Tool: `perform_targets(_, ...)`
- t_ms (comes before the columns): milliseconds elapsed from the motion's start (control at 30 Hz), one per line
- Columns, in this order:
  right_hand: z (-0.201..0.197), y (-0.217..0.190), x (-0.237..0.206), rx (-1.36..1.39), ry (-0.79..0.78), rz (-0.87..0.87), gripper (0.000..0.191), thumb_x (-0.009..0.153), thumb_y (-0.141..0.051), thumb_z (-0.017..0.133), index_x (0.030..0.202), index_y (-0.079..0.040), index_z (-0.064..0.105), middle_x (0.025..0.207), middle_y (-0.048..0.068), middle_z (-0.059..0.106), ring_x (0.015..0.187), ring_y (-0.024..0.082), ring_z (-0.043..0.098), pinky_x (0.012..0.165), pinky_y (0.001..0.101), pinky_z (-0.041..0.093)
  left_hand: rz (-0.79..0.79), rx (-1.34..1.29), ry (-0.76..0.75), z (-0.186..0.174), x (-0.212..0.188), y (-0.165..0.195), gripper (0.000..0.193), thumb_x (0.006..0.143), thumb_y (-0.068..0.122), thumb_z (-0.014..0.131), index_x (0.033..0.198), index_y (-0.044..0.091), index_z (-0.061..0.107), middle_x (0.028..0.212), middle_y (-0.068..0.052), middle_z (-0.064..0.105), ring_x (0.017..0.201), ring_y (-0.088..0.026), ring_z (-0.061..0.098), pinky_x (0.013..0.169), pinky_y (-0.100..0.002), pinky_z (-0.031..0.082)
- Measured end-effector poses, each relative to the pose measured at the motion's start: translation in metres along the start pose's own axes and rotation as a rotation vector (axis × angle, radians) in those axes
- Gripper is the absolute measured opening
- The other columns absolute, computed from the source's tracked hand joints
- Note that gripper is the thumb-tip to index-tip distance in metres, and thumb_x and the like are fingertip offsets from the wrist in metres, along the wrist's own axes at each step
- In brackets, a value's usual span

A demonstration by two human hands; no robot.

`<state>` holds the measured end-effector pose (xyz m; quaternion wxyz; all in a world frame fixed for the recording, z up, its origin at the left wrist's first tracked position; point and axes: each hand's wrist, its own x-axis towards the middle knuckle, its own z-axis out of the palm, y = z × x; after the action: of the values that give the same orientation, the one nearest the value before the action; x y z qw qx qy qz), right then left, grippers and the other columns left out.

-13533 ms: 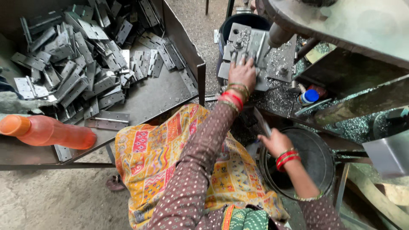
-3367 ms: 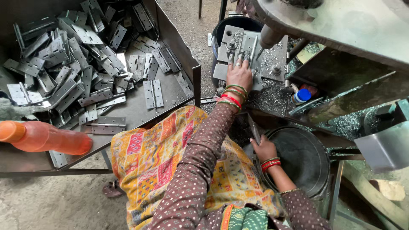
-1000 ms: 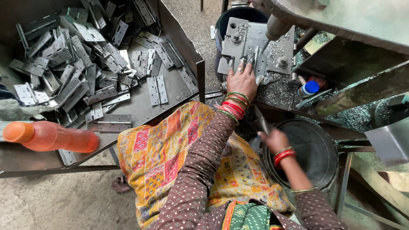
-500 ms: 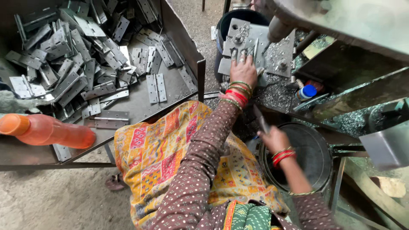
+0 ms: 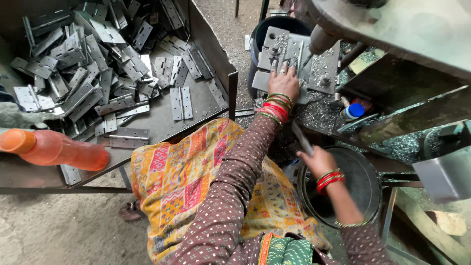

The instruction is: The person operates a drill press to process metal hinge parts. They pick each hinge from a bin, place it under the drill, activate the press, and then return the processed hinge to the bin. The cycle repeats continuously throughout the clip.

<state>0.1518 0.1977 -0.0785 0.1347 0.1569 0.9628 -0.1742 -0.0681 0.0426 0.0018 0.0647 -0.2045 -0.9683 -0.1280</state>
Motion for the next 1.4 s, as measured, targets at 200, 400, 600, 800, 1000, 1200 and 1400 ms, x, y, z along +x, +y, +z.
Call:
perform_targets(200,0.055,-0.004,-0.013,0.056,0.213,-0.069,0.057,0.09,-0.055,0.068,0.102,0.0,0.063,0.084,0.028,0.071,0.079,0.047,0.07,0.068,0.0543,0.055,0.004,-0.015,-0.052,-0.009,-0.019,-0.005,0.029,0.099,0.017,0.051,0.119,0.009,0.071,0.143,-0.008,0.056,0.143,-0.025,0.045,0.118,-0.053,0.031)
perform_targets(400,-0.01,-0.004,0.004,0.034,-0.063,-0.001,0.055,0.086,-0.058,0.069,0.092,-0.003,0.066,0.079,0.024,0.073,0.076,0.044,0.071,0.07,0.0523,0.055,0.031,0.073,-0.033,-0.005,-0.007,-0.01,0.031,0.092,0.017,0.051,0.115,0.014,0.072,0.145,-0.005,0.053,0.141,-0.023,0.043,0.122,-0.055,0.02)
perform_targets(600,0.029,-0.01,-0.016,0.141,0.187,-0.066,0.057,0.087,-0.057,0.069,0.093,0.0,0.064,0.08,0.027,0.071,0.077,0.045,0.07,0.067,0.0517,0.055,0.006,-0.017,-0.102,-0.008,0.014,-0.012,0.032,0.099,0.019,0.048,0.121,0.013,0.07,0.145,-0.008,0.053,0.142,-0.025,0.043,0.121,-0.054,0.023)
perform_targets(800,0.051,0.009,-0.007,0.124,0.174,-0.198,0.048,0.091,-0.053,0.072,0.088,-0.005,0.07,0.078,0.026,0.07,0.074,0.046,0.067,0.063,0.0505,0.053,0.107,-0.219,0.263,-0.011,-0.052,-0.045,0.032,0.095,0.029,0.06,0.12,0.009,0.067,0.135,-0.006,0.059,0.131,-0.026,0.055,0.12,-0.049,0.035)
perform_targets(1000,-0.021,-0.005,-0.012,0.252,-0.102,0.167,0.05,0.089,-0.048,0.074,0.079,-0.002,0.058,0.06,0.011,0.059,0.048,0.024,0.058,0.048,0.0406,0.047,-0.511,-0.181,0.472,0.005,-0.133,-0.172,0.05,0.095,0.034,0.066,0.137,0.011,0.053,0.133,-0.016,0.054,0.117,-0.033,0.057,0.101,-0.048,0.048)
perform_targets(1200,-0.044,-0.02,-0.011,0.221,-0.192,0.223,0.051,0.087,-0.049,0.073,0.078,-0.002,0.054,0.058,0.008,0.054,0.042,0.022,0.053,0.042,0.0387,0.044,-0.945,0.356,0.45,0.031,-0.163,-0.27,0.071,0.077,0.039,0.071,0.141,0.017,0.048,0.127,-0.011,0.057,0.11,-0.031,0.065,0.086,-0.057,0.051)
perform_targets(1400,-0.04,-0.007,-0.005,0.168,-0.174,0.251,0.051,0.089,-0.048,0.072,0.077,-0.002,0.054,0.058,0.008,0.054,0.042,0.02,0.054,0.041,0.0379,0.044,-0.905,-0.129,0.187,0.05,-0.16,-0.277,0.067,0.088,0.019,0.07,0.151,0.017,0.046,0.114,-0.014,0.062,0.098,-0.036,0.069,0.089,-0.05,0.052)
